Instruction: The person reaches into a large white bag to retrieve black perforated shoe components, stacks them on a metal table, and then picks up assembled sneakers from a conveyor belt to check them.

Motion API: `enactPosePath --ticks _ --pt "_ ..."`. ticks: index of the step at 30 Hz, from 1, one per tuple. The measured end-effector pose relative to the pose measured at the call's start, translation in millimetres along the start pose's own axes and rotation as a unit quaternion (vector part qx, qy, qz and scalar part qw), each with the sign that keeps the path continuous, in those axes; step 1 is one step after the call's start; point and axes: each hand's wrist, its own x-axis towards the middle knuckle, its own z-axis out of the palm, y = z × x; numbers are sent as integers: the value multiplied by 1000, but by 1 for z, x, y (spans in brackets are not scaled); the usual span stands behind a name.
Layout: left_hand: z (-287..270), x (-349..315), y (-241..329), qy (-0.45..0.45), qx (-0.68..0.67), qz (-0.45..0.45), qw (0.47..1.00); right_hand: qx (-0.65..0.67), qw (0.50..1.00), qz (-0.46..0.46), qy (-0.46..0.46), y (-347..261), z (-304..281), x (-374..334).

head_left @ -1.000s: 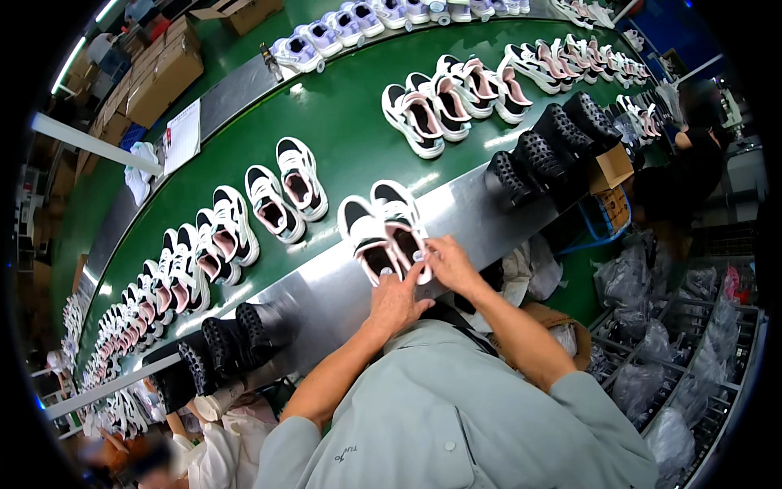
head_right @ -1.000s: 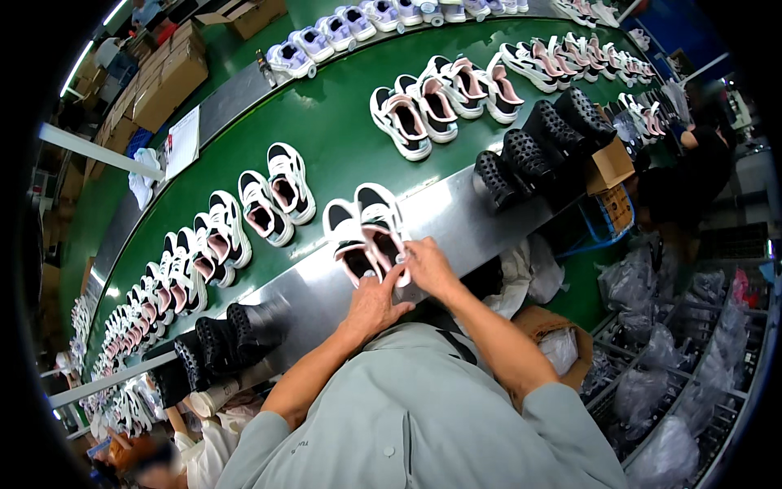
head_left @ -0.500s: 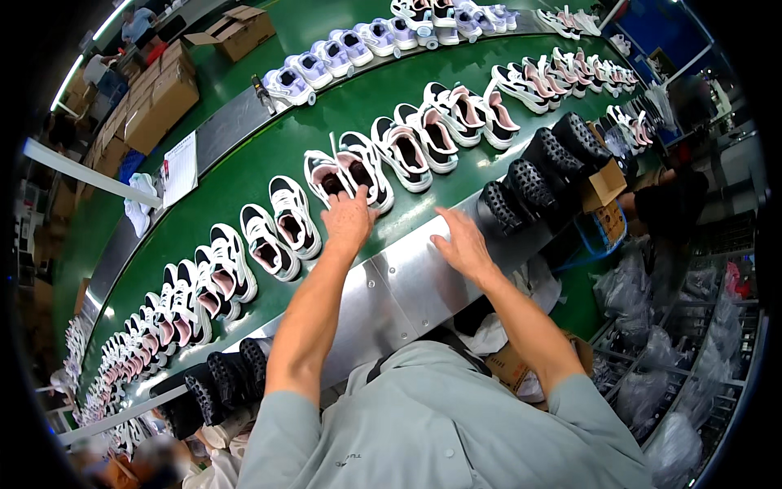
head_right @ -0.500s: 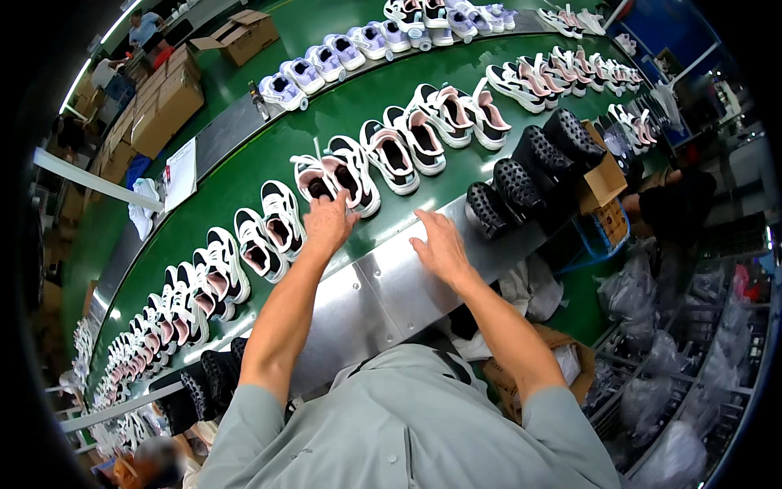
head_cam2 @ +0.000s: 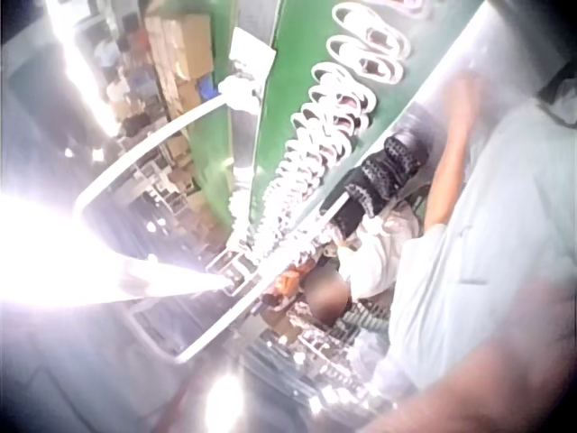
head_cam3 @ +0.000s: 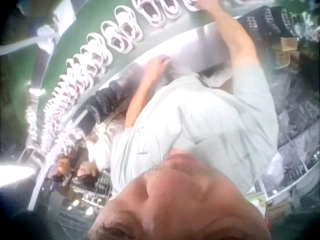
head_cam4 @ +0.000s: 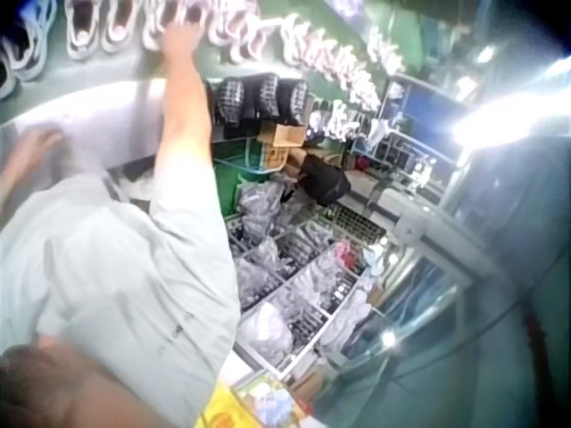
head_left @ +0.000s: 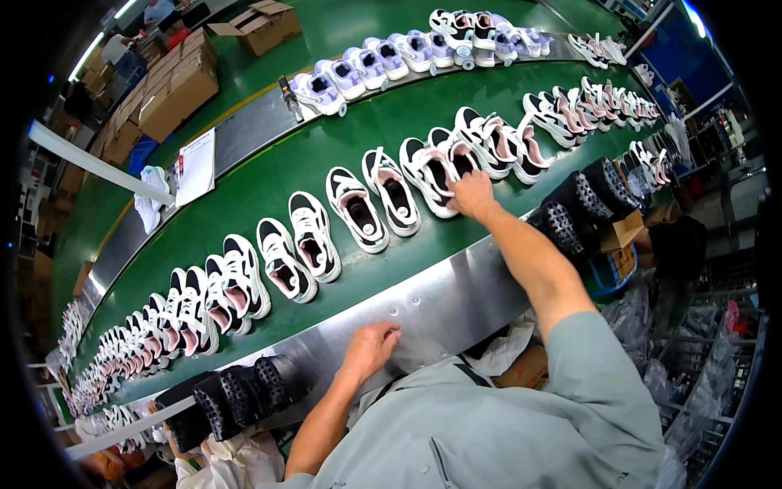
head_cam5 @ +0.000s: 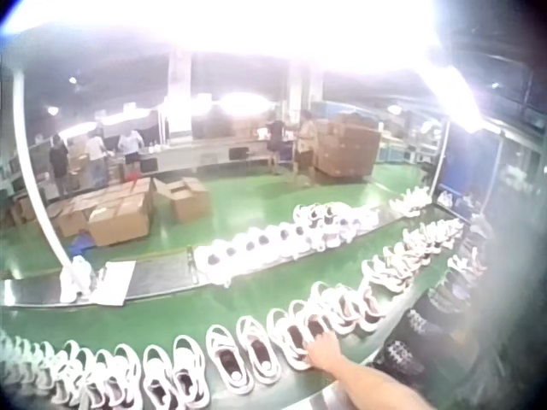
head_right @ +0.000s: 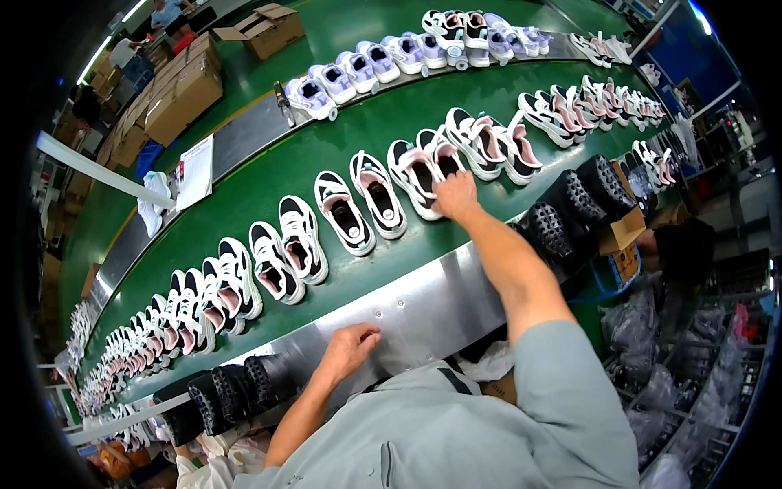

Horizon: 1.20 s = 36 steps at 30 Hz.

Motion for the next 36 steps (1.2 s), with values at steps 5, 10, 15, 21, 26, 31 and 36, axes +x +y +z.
enactPosePath --ticks 5,10,15,21,26,31,36 --pt "10 22 24 67 -41 62 995 192 976 -53 85 12 -73 -57" --pt "-7 50 76 192 -4 151 970 219 955 -120 158 -3 -83 -209" --pt "-2 52 84 183 72 217 956 227 952 -171 112 -72 -35 -287" --pt "28 49 106 -14 366 18 930 328 899 -198 214 -118 2 -296" --pt "44 86 70 66 62 47 995 432 882 2 189 -96 23 -270" --pt "45 107 42 -3 -204 -109 973 446 890 57 81 -89 55 -246" --pt "63 112 34 -4 -220 -148 964 442 884 95 120 -87 60 -254"
